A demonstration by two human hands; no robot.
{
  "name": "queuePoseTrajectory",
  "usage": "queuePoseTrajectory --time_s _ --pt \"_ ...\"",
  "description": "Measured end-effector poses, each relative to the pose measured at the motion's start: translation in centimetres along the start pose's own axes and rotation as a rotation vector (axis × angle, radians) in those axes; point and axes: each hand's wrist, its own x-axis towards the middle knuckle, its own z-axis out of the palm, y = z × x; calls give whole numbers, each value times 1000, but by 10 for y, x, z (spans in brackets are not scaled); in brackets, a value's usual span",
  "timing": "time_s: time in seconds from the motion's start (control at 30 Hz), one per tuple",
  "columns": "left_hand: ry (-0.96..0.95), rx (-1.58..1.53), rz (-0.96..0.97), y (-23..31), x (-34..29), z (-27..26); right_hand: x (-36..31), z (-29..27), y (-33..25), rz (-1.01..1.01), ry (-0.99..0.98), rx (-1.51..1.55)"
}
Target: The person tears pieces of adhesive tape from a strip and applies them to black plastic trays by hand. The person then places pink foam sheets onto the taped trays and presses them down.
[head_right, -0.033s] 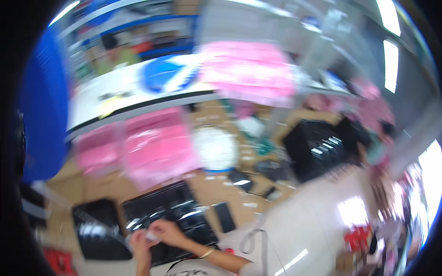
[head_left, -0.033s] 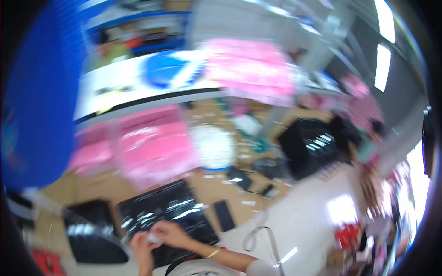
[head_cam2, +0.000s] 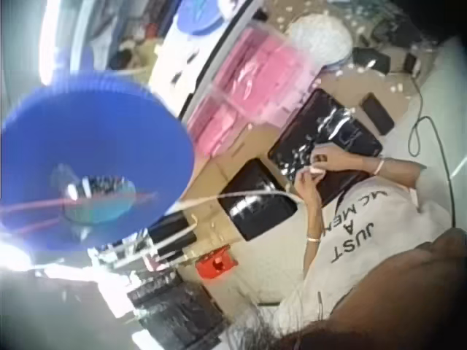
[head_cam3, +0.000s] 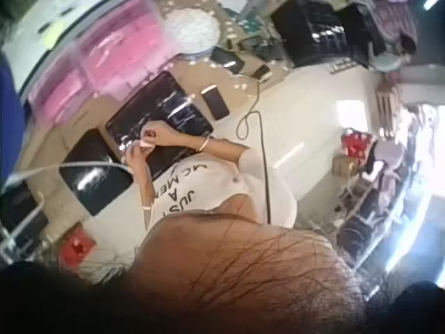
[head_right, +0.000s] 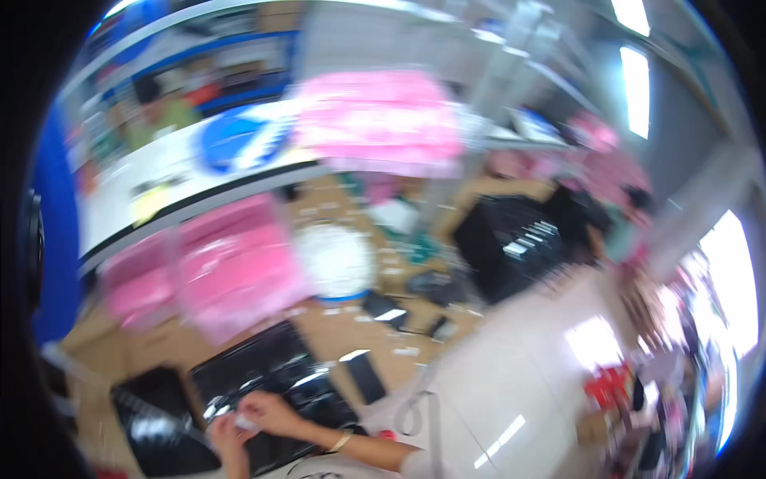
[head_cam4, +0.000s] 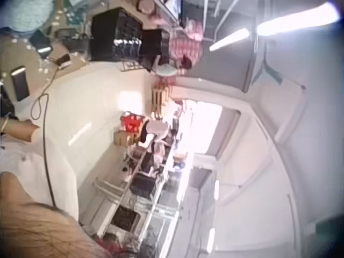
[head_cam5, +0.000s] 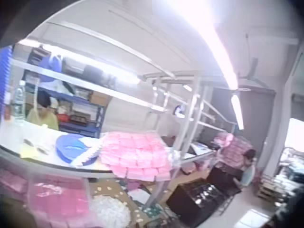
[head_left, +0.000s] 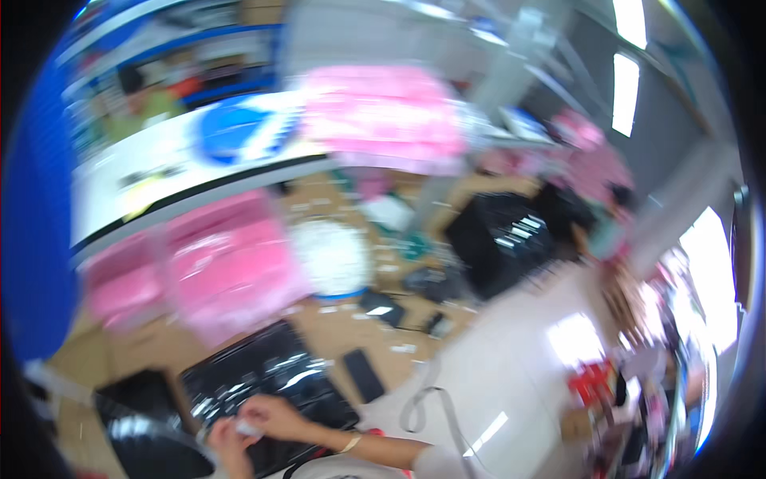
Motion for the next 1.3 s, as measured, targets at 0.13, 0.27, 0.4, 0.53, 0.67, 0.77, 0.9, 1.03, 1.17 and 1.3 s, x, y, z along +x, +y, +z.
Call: queuePoseTrajectory --time_s 0.13,0.27,0.4,0.53,0.67,0.77,0.9,1.03,1.17,1.3 --pt "-253 -114 -350 45 5 -11 3 6 -15 -225 52 -63" --pt "-296 -167 -354 34 7 21 -7 -14 -6 -289 198 -71" --pt "-265 -268 -314 24 7 3 -3 -29 -19 -185 70 71" --pt "-284 -280 -215 -10 15 -18 -2 -84 0 -169 99 -151" --pt "-306 -113 -215 12 5 -37 -2 -151 30 34 97 -378" --pt "-234 -6 -165 19 -9 -103 19 -172 40 1 25 -457" --pt "-148 247 -232 44 -37 -181 50 -176 40 -53 -61 -502" --pt "-71 413 -350 45 -74 -262 84 -170 51 -156 -88 -718" --pt "100 594 -568 4 -128 -341 105 -159 73 -286 -84 -822" --pt "206 514 -378 -75 -167 -391 121 -143 84 -335 -77 -828"
